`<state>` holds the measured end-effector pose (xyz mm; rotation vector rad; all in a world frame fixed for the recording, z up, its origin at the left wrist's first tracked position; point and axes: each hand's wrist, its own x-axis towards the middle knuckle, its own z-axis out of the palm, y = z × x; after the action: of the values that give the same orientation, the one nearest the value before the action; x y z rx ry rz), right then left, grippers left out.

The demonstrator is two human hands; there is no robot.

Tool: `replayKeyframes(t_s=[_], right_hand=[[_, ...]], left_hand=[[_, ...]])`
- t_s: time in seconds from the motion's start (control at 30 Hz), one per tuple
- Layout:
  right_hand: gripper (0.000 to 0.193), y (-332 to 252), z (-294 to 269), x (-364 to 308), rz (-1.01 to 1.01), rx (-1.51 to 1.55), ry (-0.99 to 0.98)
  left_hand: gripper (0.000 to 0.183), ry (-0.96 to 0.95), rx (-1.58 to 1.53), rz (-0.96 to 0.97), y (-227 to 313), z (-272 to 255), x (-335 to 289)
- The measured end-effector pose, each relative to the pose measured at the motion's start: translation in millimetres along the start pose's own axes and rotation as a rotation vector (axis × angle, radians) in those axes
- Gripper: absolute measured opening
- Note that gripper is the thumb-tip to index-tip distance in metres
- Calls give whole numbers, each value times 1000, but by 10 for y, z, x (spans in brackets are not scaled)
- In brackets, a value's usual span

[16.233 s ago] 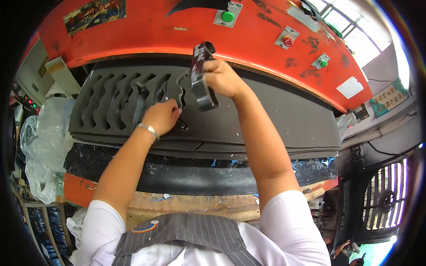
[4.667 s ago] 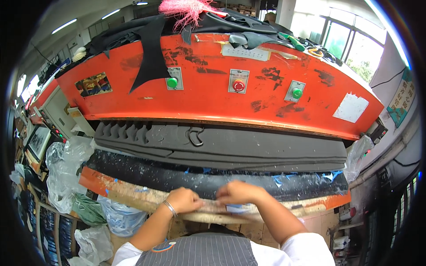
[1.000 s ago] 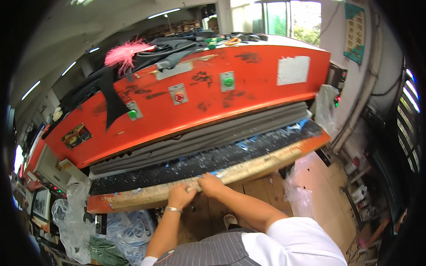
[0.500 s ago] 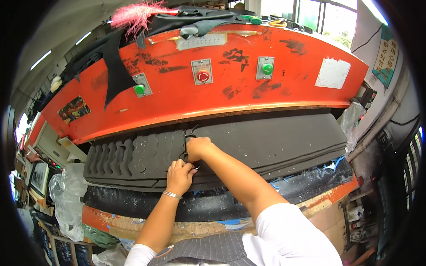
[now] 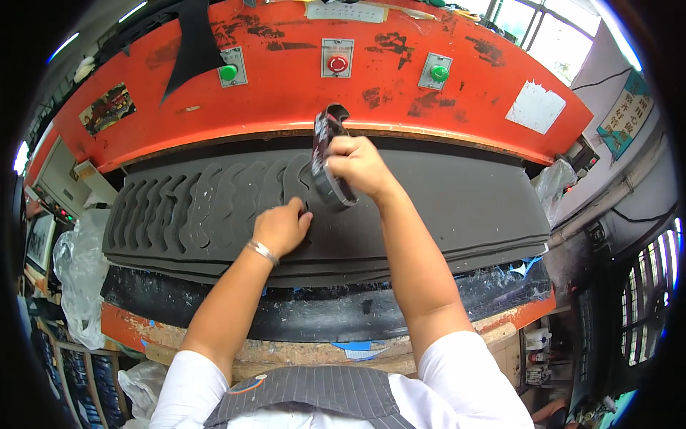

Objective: The person is using a hydraulic die-cutting machine to cut out shoe components from sheets of synthetic material.

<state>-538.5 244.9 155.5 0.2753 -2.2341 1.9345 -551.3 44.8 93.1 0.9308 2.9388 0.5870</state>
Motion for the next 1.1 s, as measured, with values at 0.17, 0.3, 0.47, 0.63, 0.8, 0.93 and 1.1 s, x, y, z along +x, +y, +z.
replayKeyframes(t_s=[0.17,0.3,0.47,0.63,0.8,0.93,1.1], right_hand=[[32,515,367,-291,300,-1080,-236],[78,485,165,-694,51,-770,-154],[103,687,145,-883,-21,-970,-208],[93,691,105,-868,-71,-927,-248],[96,633,128,-824,-77,-966,-254],[109,349,10,-926,-80,-802,-144],[52,-476,-777,-754,-665,-463,889]], left_hand=[[33,259,20,105,-196,507,56],[35,234,11,95,-185,441,-12],[37,181,-53,83,-189,435,46],[37,158,-68,86,-182,387,61],[38,124,-33,49,-123,285,107],[37,118,-222,80,-311,262,19],[18,802,-471,67,-169,-699,-130]])
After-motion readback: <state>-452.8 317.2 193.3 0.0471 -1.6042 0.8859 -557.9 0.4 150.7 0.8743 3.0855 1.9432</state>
